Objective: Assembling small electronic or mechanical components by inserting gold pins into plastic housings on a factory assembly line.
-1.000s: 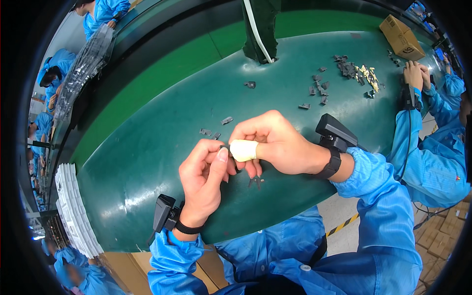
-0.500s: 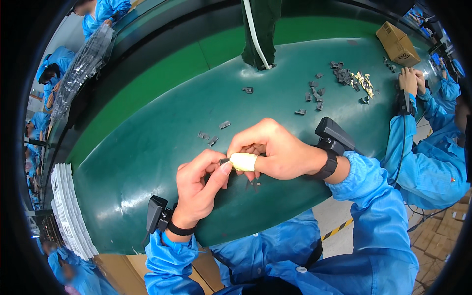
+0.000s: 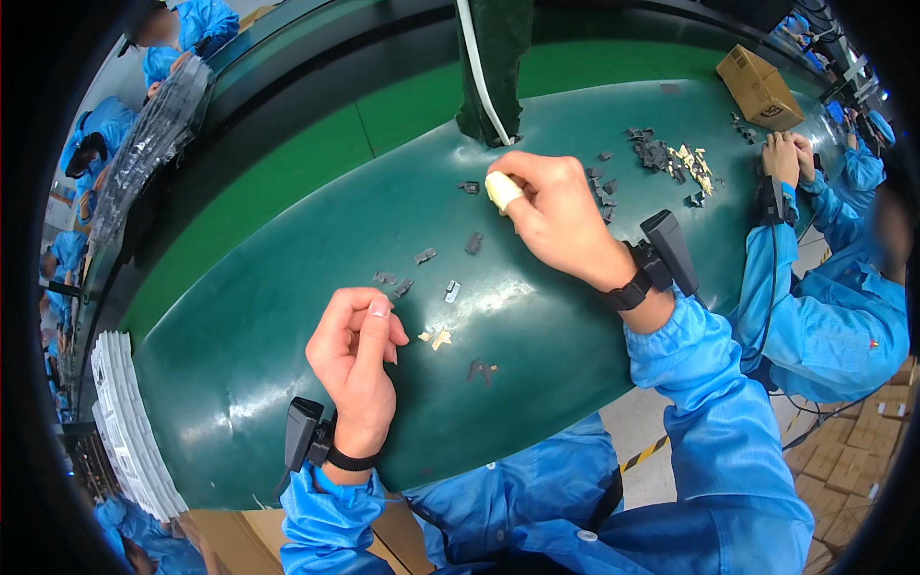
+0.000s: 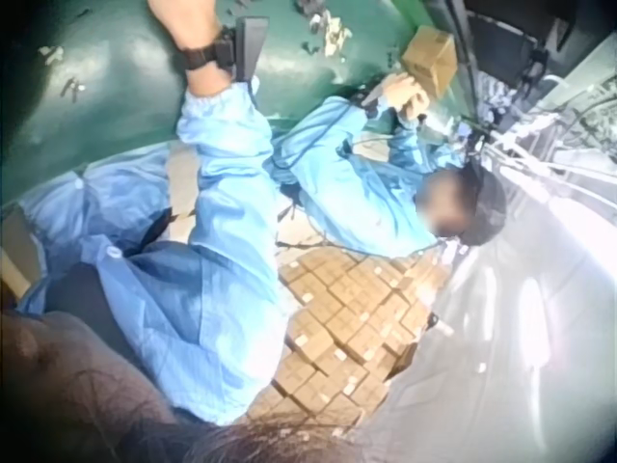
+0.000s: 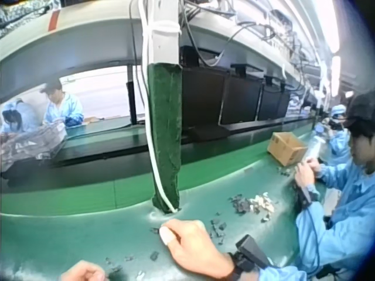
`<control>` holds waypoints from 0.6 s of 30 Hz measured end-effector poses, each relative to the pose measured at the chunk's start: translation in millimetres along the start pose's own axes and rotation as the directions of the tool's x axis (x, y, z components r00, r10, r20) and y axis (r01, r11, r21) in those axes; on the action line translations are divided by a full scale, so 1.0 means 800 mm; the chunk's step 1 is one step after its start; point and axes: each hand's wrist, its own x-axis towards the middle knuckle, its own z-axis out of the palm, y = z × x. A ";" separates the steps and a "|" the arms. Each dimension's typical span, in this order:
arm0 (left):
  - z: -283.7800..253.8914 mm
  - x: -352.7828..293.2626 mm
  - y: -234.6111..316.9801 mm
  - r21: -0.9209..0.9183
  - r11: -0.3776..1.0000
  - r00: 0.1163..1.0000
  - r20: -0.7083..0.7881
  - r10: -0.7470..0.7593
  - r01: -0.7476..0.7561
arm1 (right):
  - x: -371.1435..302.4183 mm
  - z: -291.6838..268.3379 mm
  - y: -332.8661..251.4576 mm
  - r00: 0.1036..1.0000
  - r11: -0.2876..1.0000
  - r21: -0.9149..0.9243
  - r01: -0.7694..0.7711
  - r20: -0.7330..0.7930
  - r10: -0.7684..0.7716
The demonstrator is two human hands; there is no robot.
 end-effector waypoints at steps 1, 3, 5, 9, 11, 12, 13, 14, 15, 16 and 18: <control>0.000 0.001 0.000 0.000 1.000 1.000 -0.020 0.010 -0.010 | 0.001 -0.003 -0.005 0.998 0.997 0.051 -0.055 0.018 0.054; -0.002 0.004 0.001 0.004 1.000 0.999 -0.043 0.019 -0.019 | 0.000 -0.007 -0.018 0.994 0.991 0.093 -0.095 0.062 0.090; -0.004 0.006 0.002 0.012 1.000 0.999 -0.034 0.002 -0.002 | -0.007 -0.001 -0.016 0.993 0.993 0.110 0.036 0.111 -0.049; -0.004 0.006 -0.003 0.050 0.999 1.000 -0.025 0.014 -0.013 | -0.007 -0.009 -0.032 0.930 0.995 0.042 0.087 0.356 -0.097; -0.006 0.004 -0.003 0.097 0.995 0.999 -0.040 0.037 -0.033 | -0.003 -0.016 -0.037 0.831 0.995 -0.075 0.066 0.557 -0.013; -0.006 0.005 -0.002 0.101 0.994 0.999 -0.039 0.036 -0.032 | -0.003 -0.014 -0.028 0.832 0.995 -0.071 0.064 0.555 -0.014; -0.005 0.005 -0.001 0.127 0.991 0.998 -0.034 0.051 -0.046 | -0.007 -0.009 -0.014 0.865 0.990 -0.059 0.126 0.494 -0.081; -0.004 0.005 0.000 0.152 0.987 0.997 -0.029 0.065 -0.060 | -0.012 -0.004 -0.001 0.890 0.981 -0.051 0.188 0.431 -0.148; -0.003 0.005 0.000 0.153 0.987 0.998 -0.024 0.063 -0.058 | -0.013 0.004 0.004 0.942 0.968 -0.069 0.241 0.258 -0.216; -0.002 0.004 0.000 0.148 0.987 0.998 -0.019 0.062 -0.058 | -0.012 0.005 0.007 0.943 0.969 -0.070 0.236 0.256 -0.211; -0.003 0.003 0.000 0.147 0.988 0.998 -0.013 0.057 -0.054 | -0.010 0.009 0.007 0.980 0.981 -0.040 0.189 0.068 -0.186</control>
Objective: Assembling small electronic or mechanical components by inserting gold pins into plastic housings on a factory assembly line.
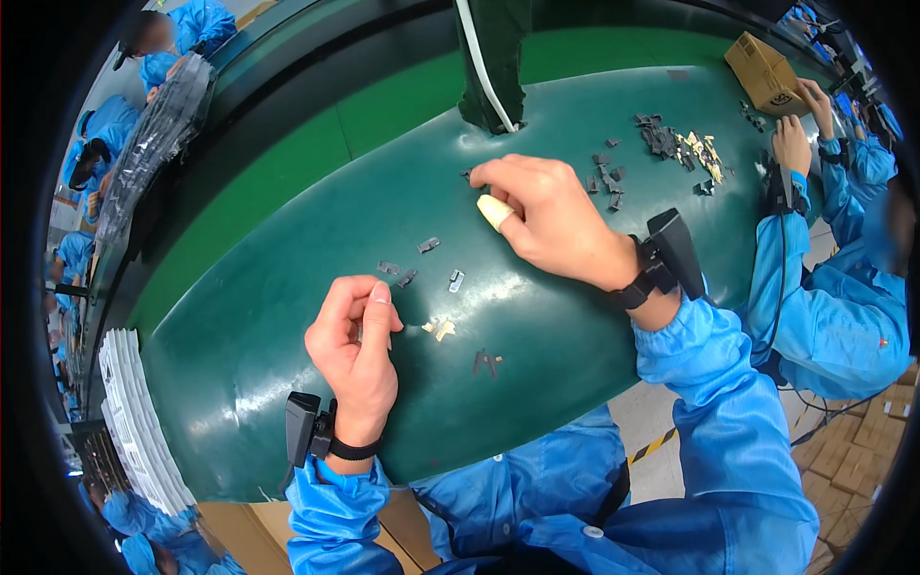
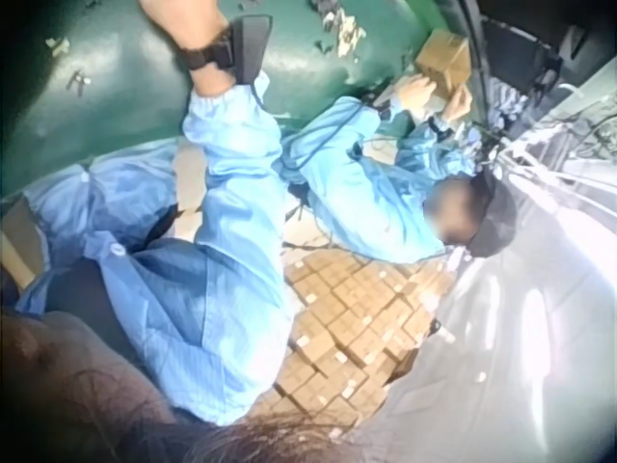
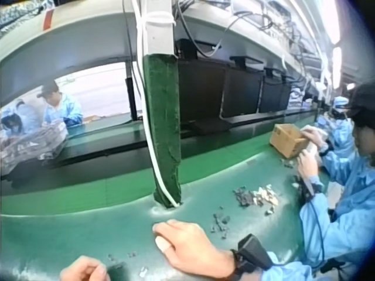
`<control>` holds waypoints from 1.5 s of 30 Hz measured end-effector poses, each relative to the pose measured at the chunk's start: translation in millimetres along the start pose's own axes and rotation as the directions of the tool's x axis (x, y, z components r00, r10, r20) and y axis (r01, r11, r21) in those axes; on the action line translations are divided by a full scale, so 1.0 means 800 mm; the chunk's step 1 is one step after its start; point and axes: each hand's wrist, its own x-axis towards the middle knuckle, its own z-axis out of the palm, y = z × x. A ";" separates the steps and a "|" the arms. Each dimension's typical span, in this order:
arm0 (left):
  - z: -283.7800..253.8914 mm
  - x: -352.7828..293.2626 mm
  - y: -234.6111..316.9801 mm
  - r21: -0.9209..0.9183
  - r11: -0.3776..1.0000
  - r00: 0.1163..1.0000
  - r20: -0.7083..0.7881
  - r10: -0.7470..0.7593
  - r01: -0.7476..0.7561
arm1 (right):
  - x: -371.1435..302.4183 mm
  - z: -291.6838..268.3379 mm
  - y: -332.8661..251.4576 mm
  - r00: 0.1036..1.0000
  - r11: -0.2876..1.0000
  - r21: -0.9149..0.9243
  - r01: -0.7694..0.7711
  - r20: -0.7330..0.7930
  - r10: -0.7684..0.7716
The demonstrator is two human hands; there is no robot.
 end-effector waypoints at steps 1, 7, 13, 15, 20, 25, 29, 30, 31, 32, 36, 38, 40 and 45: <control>-0.001 0.000 -0.001 0.011 1.000 1.000 0.014 0.017 -0.017 | 0.002 -0.001 -0.005 0.997 0.995 0.067 -0.073 0.024 0.072; -0.003 -0.002 0.005 0.164 0.979 0.902 0.431 0.042 -0.124 | 0.003 -0.021 -0.032 0.877 0.893 0.370 -0.256 0.477 0.054; -0.001 -0.005 0.015 0.268 0.857 0.634 0.768 0.086 -0.441 | 0.005 -0.017 -0.029 0.876 0.895 0.371 -0.248 0.481 0.043; 0.000 -0.006 0.012 0.275 0.839 0.606 0.791 0.081 -0.470 | 0.004 -0.017 -0.030 0.871 0.897 0.366 -0.247 0.489 0.041; 0.001 -0.003 0.020 0.303 0.846 0.598 0.801 0.024 -0.439 | 0.002 -0.019 -0.028 0.873 0.901 0.354 -0.252 0.484 0.054; -0.005 -0.006 0.016 0.294 0.849 0.602 0.798 0.035 -0.439 | 0.007 -0.021 -0.040 0.852 0.868 0.360 -0.342 0.508 0.126; -0.003 -0.005 0.015 0.279 0.849 0.595 0.802 0.051 -0.449 | 0.007 -0.022 -0.039 0.847 0.877 0.336 -0.342 0.514 0.134; -0.005 -0.005 0.015 0.281 0.849 0.603 0.796 0.055 -0.448 | 0.007 -0.020 -0.039 0.847 0.877 0.340 -0.340 0.515 0.129; -0.006 -0.006 0.012 0.285 0.848 0.606 0.794 0.052 -0.447 | 0.007 -0.018 -0.039 0.849 0.867 0.355 -0.348 0.511 0.132; -0.007 -0.006 0.006 0.261 0.855 0.634 0.768 0.098 -0.448 | 0.007 -0.017 -0.039 0.851 0.858 0.370 -0.356 0.507 0.135; -0.009 0.000 0.009 0.243 0.899 0.776 0.613 0.149 -0.364 | 0.009 -0.022 -0.045 0.846 0.856 0.355 -0.375 0.509 0.159; -0.010 -0.001 0.015 0.232 0.932 0.827 0.551 0.109 -0.277 | 0.007 -0.023 -0.046 0.822 0.805 0.413 -0.427 0.547 0.155; -0.007 -0.002 0.019 -0.030 0.999 0.955 0.296 -0.014 0.024 | -0.001 -0.017 -0.040 0.797 0.754 0.480 -0.449 0.596 0.095; 0.000 -0.005 0.019 -0.239 0.962 0.982 0.166 -0.092 0.130 | -0.010 -0.001 -0.056 0.767 0.552 0.642 -0.532 0.642 -0.009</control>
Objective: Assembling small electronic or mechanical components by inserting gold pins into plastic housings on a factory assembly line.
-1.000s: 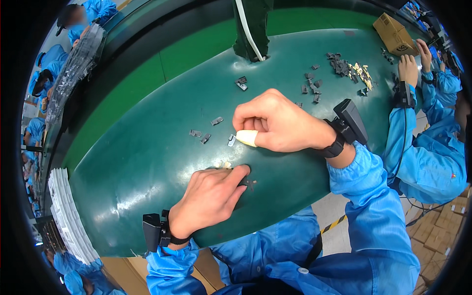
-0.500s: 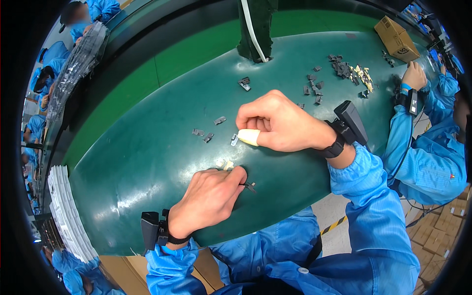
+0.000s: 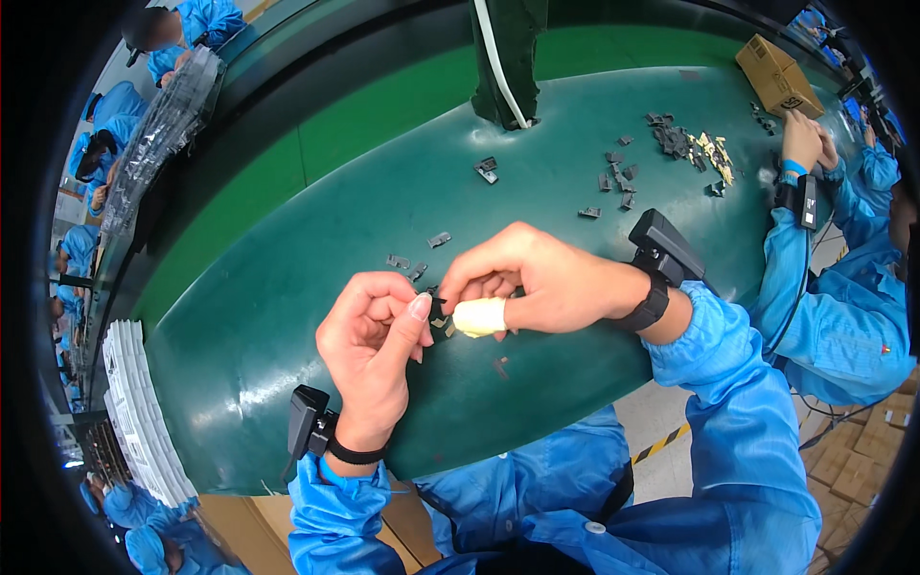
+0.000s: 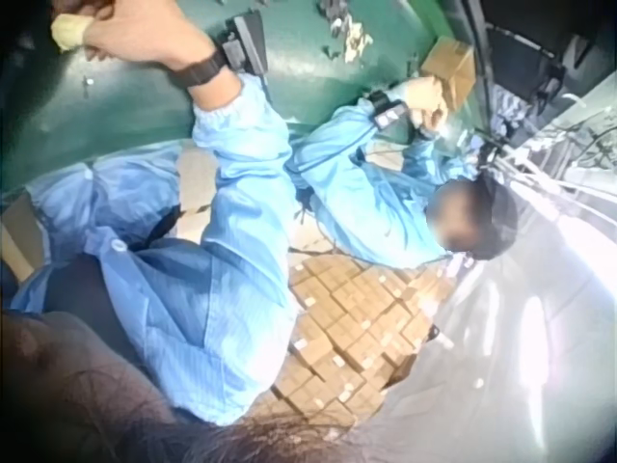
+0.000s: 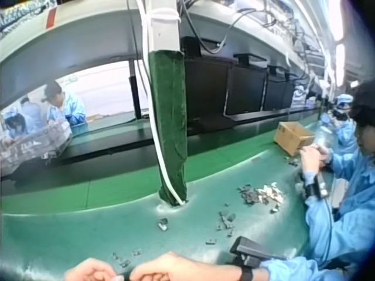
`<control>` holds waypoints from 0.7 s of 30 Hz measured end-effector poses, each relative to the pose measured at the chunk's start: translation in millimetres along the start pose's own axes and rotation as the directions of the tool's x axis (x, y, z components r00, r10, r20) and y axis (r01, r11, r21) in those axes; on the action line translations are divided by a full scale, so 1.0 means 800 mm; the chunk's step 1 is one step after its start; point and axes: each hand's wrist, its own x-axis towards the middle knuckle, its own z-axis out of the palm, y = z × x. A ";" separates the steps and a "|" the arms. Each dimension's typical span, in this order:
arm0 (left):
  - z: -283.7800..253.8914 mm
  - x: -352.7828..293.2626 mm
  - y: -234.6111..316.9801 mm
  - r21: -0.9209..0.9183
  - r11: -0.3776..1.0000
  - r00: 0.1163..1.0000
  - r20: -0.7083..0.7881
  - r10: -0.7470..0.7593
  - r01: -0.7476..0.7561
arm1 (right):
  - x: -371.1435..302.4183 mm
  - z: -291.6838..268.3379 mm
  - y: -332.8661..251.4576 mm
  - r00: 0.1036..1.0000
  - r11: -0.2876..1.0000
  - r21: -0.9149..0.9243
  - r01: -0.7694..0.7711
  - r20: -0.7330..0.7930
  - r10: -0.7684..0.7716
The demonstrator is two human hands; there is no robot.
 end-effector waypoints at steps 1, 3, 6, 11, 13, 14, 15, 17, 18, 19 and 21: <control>0.004 0.000 -0.002 -0.001 1.000 1.000 0.002 0.000 0.000 | -0.001 0.003 0.000 1.000 1.000 0.000 -0.001 -0.002 0.001; 0.010 -0.001 -0.005 -0.045 0.998 0.999 0.009 -0.040 0.041 | -0.002 0.008 -0.001 0.999 0.998 0.063 0.003 -0.042 0.000; 0.013 -0.003 -0.006 -0.064 0.997 0.998 0.033 -0.049 0.051 | 0.000 0.008 0.010 0.991 0.997 -0.005 0.078 -0.107 -0.078; 0.006 0.001 -0.009 -0.030 0.998 0.998 0.027 -0.061 0.062 | -0.004 0.004 0.006 0.964 0.903 -0.396 0.166 -0.130 -0.234; 0.000 0.004 -0.006 -0.042 0.983 0.981 0.090 -0.173 0.177 | -0.003 0.008 0.009 0.931 0.818 -0.530 0.225 -0.130 -0.341; 0.000 0.005 -0.005 -0.040 0.983 0.981 0.088 -0.174 0.178 | -0.003 0.010 0.015 0.894 0.678 -0.684 0.269 -0.084 -0.440; 0.000 0.006 -0.006 -0.059 0.973 0.968 0.130 -0.213 0.222 | -0.003 0.010 0.020 0.851 0.507 -0.810 0.296 -0.018 -0.525; -0.001 0.007 -0.008 -0.074 0.961 0.953 0.171 -0.251 0.266 | -0.003 0.013 0.023 0.845 0.491 -0.814 0.309 -0.002 -0.535; -0.002 0.007 -0.010 -0.107 0.962 0.957 0.175 -0.230 0.251 | -0.003 0.014 0.023 0.839 0.474 -0.820 0.320 0.012 -0.545; -0.003 0.008 -0.011 -0.138 0.962 0.961 0.179 -0.210 0.236 | -0.003 0.013 0.023 0.838 0.475 -0.820 0.321 0.013 -0.545; -0.002 0.007 -0.011 -0.124 0.966 0.965 0.164 -0.204 0.225 | -0.003 0.012 0.019 0.848 0.519 -0.797 0.309 -0.017 -0.530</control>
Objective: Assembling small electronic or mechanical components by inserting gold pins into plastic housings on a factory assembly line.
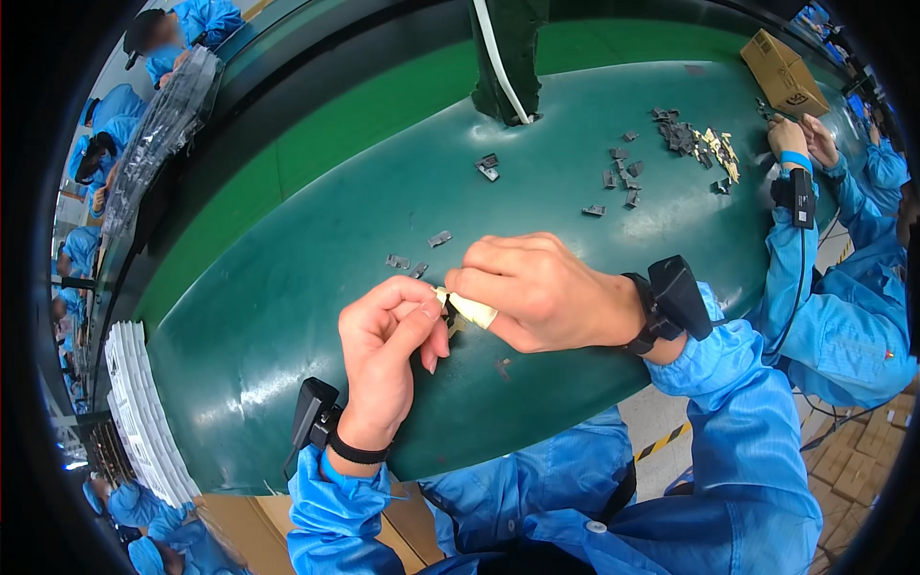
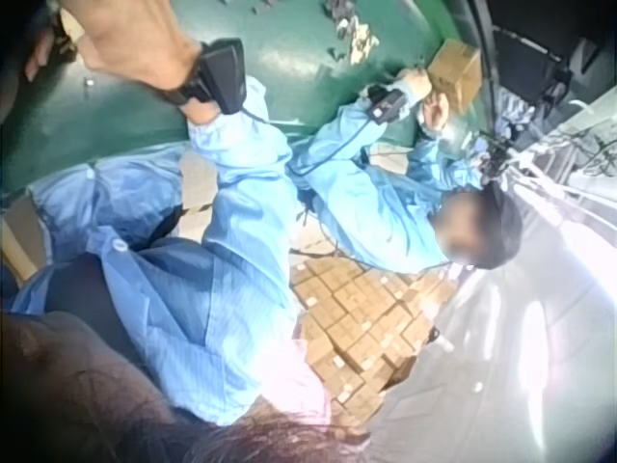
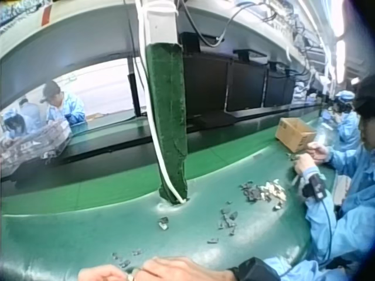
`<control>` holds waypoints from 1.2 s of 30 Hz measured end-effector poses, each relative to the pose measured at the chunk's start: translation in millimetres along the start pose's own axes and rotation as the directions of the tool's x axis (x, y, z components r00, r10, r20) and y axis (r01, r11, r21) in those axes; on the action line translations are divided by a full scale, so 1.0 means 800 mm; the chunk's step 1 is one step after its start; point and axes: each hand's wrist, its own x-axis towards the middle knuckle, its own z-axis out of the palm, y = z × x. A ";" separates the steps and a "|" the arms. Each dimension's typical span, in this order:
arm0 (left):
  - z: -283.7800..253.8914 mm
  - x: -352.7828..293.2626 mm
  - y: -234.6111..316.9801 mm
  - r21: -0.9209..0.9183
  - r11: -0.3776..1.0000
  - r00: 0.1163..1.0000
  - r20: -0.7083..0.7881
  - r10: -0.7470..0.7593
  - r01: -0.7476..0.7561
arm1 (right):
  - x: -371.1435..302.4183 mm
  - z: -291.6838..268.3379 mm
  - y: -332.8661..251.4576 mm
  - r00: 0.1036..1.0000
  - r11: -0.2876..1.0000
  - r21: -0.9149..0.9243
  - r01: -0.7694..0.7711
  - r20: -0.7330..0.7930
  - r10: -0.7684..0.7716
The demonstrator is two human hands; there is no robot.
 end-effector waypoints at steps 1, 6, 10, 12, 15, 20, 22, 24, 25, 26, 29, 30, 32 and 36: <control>0.001 -0.001 0.000 0.016 1.000 1.000 -0.013 0.009 -0.009 | 0.001 0.001 0.001 1.000 1.000 0.000 0.000 -0.001 0.000; 0.006 -0.005 -0.001 0.089 0.993 0.997 -0.007 0.079 -0.078 | 0.006 -0.011 -0.002 0.941 0.781 0.530 -0.331 0.118 0.318; 0.005 -0.008 0.004 0.141 0.986 0.995 0.057 0.079 -0.086 | 0.013 -0.020 0.000 0.829 0.394 0.753 -0.528 0.356 0.431; 0.002 -0.008 0.005 0.180 0.978 0.993 0.083 0.087 -0.101 | 0.013 -0.021 0.000 0.820 0.401 0.730 -0.554 0.396 0.413; 0.000 -0.008 0.002 0.254 0.957 0.987 0.110 0.118 -0.142 | 0.012 -0.019 0.001 0.815 0.405 0.714 -0.571 0.434 0.383; 0.001 -0.007 -0.006 0.421 0.873 0.967 0.051 0.248 -0.246 | 0.013 -0.019 -0.001 0.814 0.423 0.703 -0.572 0.420 0.402; 0.007 -0.006 -0.010 0.532 0.775 0.926 0.049 0.374 -0.341 | 0.012 -0.018 0.000 0.810 0.422 0.701 -0.575 0.417 0.411; 0.011 -0.009 -0.007 0.582 0.743 0.921 0.027 0.388 -0.330 | 0.012 -0.019 -0.001 0.808 0.420 0.700 -0.578 0.416 0.418; 0.013 -0.011 -0.006 0.632 0.708 0.915 0.006 0.404 -0.316 | 0.013 -0.020 -0.003 0.806 0.415 0.704 -0.576 0.406 0.431; 0.014 -0.011 -0.007 0.632 0.708 0.915 0.004 0.404 -0.315 | 0.014 -0.021 -0.004 0.804 0.411 0.707 -0.575 0.396 0.444; 0.017 -0.009 -0.011 0.660 0.668 0.898 0.021 0.440 -0.343 | 0.011 -0.017 -0.005 0.819 0.446 0.701 -0.556 0.371 0.438; 0.018 -0.009 -0.011 0.657 0.662 0.890 0.031 0.455 -0.361 | 0.010 -0.017 -0.004 0.819 0.446 0.701 -0.557 0.372 0.437; 0.019 -0.008 -0.011 0.654 0.655 0.882 0.039 0.470 -0.378 | 0.009 -0.018 -0.002 0.824 0.480 0.675 -0.560 0.399 0.402; 0.012 -0.008 -0.012 0.693 0.621 0.873 0.028 0.486 -0.367 | 0.009 -0.010 -0.005 0.874 0.590 0.664 -0.459 0.219 0.434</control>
